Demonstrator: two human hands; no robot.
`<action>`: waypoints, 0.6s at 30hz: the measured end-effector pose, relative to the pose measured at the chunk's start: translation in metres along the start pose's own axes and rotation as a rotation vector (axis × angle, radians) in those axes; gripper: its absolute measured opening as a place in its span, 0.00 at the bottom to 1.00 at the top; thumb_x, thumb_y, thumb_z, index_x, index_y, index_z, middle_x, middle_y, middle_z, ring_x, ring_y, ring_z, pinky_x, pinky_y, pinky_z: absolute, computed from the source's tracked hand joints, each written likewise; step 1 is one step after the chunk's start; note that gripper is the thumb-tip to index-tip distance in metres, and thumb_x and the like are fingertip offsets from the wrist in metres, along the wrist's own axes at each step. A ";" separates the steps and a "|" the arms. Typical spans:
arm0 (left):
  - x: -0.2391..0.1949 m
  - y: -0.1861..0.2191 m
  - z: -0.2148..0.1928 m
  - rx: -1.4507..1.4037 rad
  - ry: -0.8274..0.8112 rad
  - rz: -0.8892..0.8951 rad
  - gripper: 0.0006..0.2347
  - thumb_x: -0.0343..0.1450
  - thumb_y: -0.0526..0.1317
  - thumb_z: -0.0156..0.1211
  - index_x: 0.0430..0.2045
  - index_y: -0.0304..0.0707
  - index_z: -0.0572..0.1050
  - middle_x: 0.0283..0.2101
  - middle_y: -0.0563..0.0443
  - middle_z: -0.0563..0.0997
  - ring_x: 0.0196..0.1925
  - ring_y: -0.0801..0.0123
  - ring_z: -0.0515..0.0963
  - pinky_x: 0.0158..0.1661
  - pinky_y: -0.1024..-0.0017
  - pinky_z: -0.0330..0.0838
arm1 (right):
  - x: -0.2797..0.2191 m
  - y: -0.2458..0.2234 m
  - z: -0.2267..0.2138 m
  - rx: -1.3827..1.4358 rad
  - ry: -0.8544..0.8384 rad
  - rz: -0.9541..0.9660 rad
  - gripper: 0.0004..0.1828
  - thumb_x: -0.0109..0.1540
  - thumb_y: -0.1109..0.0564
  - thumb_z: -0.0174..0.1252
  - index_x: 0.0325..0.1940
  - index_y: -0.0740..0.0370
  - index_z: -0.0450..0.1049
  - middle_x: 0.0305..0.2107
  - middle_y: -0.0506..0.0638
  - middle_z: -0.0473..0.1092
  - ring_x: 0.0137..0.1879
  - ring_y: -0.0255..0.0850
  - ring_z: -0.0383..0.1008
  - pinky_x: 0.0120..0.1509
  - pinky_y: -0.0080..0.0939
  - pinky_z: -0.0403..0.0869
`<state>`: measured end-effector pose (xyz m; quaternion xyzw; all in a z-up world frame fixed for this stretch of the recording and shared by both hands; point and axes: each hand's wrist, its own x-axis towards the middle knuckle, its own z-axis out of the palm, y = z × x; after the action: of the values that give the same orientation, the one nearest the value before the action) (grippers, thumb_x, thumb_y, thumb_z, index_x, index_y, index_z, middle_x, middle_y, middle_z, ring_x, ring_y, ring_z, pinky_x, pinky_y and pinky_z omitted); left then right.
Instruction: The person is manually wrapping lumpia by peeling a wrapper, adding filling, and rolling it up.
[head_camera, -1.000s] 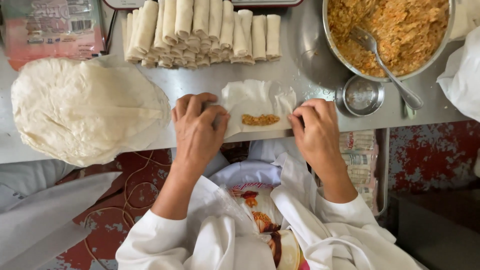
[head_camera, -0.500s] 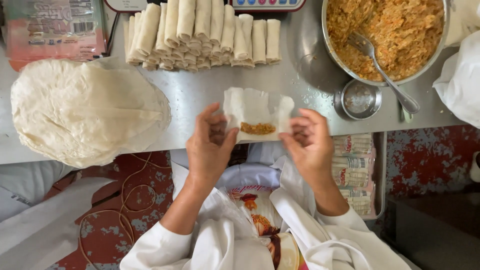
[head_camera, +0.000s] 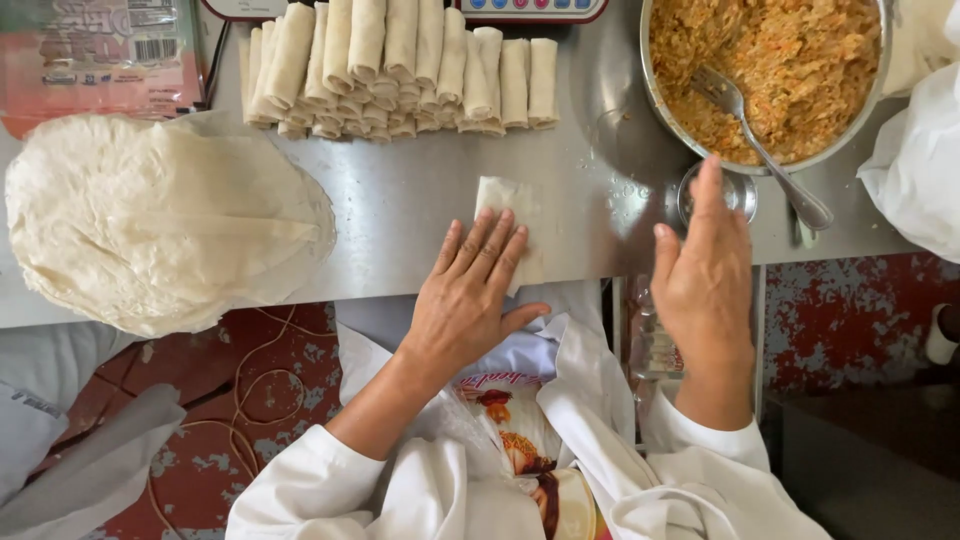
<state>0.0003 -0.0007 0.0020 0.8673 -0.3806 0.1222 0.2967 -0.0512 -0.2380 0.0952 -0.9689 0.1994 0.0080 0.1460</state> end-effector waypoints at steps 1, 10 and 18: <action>0.001 0.001 -0.001 0.015 -0.010 -0.009 0.37 0.71 0.66 0.62 0.67 0.32 0.73 0.70 0.34 0.75 0.74 0.43 0.71 0.74 0.45 0.55 | 0.002 -0.002 0.007 0.099 0.061 -0.179 0.40 0.76 0.63 0.50 0.88 0.64 0.37 0.68 0.75 0.66 0.77 0.62 0.63 0.83 0.65 0.54; 0.011 -0.013 0.003 0.103 0.000 0.020 0.34 0.72 0.70 0.56 0.60 0.42 0.79 0.59 0.44 0.82 0.66 0.48 0.79 0.68 0.46 0.64 | 0.047 -0.046 0.084 0.390 -0.161 -0.656 0.35 0.76 0.45 0.49 0.86 0.56 0.51 0.73 0.58 0.65 0.82 0.56 0.57 0.83 0.66 0.55; 0.026 -0.051 -0.028 -0.429 -0.149 -0.013 0.25 0.69 0.50 0.74 0.61 0.44 0.79 0.34 0.46 0.86 0.45 0.54 0.88 0.50 0.61 0.82 | 0.025 -0.007 0.079 0.382 0.057 -0.664 0.06 0.66 0.54 0.71 0.46 0.55 0.85 0.45 0.46 0.78 0.53 0.49 0.75 0.62 0.48 0.75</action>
<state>0.0560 0.0280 0.0142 0.7936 -0.4129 -0.0279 0.4461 -0.0223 -0.2187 0.0194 -0.9359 -0.1233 -0.1039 0.3132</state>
